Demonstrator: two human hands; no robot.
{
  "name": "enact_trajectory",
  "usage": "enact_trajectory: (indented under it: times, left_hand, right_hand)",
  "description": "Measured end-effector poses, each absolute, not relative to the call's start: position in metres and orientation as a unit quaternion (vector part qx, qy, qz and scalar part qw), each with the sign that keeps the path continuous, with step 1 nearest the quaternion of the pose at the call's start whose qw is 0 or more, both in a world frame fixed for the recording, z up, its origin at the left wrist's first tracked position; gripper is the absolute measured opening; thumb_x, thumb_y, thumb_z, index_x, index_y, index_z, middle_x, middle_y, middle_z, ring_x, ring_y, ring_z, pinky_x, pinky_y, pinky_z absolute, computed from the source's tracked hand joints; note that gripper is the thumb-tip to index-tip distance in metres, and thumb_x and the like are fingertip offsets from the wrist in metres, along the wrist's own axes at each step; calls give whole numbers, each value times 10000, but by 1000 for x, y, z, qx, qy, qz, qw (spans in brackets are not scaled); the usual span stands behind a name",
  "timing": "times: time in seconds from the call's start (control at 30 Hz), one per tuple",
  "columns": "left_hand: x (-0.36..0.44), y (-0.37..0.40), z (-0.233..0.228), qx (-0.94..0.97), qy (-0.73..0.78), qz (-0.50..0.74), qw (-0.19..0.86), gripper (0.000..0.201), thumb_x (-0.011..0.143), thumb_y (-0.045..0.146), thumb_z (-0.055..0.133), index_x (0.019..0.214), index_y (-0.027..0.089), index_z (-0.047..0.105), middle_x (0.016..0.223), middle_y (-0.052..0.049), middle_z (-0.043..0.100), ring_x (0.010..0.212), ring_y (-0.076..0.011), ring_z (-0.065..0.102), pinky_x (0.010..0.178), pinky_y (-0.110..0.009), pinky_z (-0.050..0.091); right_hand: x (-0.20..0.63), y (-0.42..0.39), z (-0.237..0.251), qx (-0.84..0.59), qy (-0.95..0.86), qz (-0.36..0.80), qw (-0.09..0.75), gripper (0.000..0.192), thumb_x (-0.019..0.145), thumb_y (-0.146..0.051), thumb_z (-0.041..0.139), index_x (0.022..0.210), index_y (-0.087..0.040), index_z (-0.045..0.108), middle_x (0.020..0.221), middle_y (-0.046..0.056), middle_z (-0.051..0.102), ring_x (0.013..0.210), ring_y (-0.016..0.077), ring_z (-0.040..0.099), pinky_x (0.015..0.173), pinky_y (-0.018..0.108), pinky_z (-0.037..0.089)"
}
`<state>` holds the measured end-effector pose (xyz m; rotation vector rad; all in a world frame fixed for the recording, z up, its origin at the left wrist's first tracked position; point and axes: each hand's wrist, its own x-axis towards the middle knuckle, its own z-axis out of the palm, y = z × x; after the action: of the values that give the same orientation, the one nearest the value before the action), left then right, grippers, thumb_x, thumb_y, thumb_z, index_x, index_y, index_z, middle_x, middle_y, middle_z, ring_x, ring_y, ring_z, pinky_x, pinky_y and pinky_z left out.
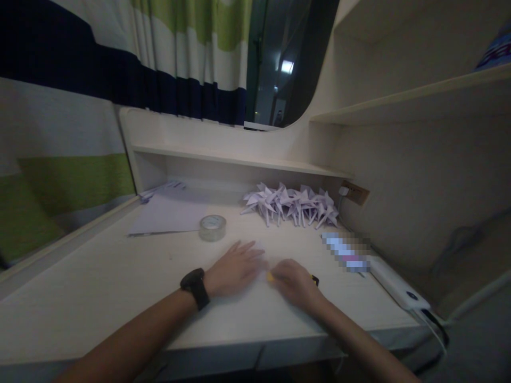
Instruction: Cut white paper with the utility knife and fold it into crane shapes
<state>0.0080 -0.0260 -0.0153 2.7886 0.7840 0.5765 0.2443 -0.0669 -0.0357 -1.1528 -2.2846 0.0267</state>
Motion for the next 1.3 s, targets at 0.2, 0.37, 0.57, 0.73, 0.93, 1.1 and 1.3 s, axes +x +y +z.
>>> enact_trajectory:
  times: [0.2, 0.37, 0.57, 0.73, 0.93, 1.1, 1.3]
  left_hand:
    - [13, -24, -35, 948, 276, 132, 84, 443, 978, 434, 276, 1410, 373, 353, 1495, -19, 349, 1394, -304, 209, 1093, -567, 93]
    - [11, -25, -35, 946, 277, 138, 94, 458, 979, 454, 265, 1417, 348, 349, 1499, -28, 339, 1398, -291, 205, 1102, -547, 90]
    - [12, -25, -37, 946, 279, 132, 96, 465, 981, 452, 243, 1424, 345, 338, 1507, -26, 321, 1403, -297, 187, 1103, -544, 74]
    - [12, -26, -37, 945, 279, 135, 102, 466, 979, 456, 249, 1422, 349, 340, 1508, -27, 320, 1402, -292, 194, 1105, -534, 89]
    - [0, -12, -30, 945, 254, 155, 135, 479, 963, 476, 313, 1413, 324, 374, 1520, -36, 288, 1407, -282, 186, 1118, -468, 141]
    - [-8, -3, -31, 939, 300, 125, 108, 466, 982, 472, 217, 1416, 364, 348, 1525, -11, 282, 1409, -281, 180, 1109, -512, 127]
    - [-8, -7, -38, 936, 332, 100, 55, 468, 980, 494, 169, 1417, 417, 314, 1533, 29, 259, 1403, -293, 193, 1103, -535, 121]
  right_hand:
    - [239, -67, -40, -435, -855, -19, 282, 99, 824, -202, 623, 891, -220, 693, 831, 43, 663, 778, 168, 607, 722, 274, 467]
    - [234, -70, -42, -456, -843, -22, 284, 76, 814, -182, 622, 847, -207, 686, 823, 52, 657, 787, 178, 605, 728, 288, 464]
    - [232, -74, -37, -451, -844, -2, 291, 89, 833, -196, 600, 853, -203, 687, 832, 60, 649, 792, 183, 596, 720, 295, 463]
    - [235, -71, -39, -431, -854, -6, 290, 97, 838, -226, 605, 860, -211, 698, 833, 58, 649, 777, 177, 596, 708, 289, 464]
    - [235, -71, -41, -432, -857, -23, 279, 125, 853, -213, 584, 890, -219, 703, 840, 53, 650, 800, 183, 587, 727, 300, 454]
    - [234, -73, -39, -444, -854, -28, 269, 139, 873, -254, 575, 884, -221, 709, 837, 62, 643, 804, 190, 575, 737, 311, 441]
    - [234, -74, -36, -451, -854, 16, 259, 135, 844, -248, 609, 939, -203, 694, 882, 60, 630, 843, 190, 563, 774, 309, 431]
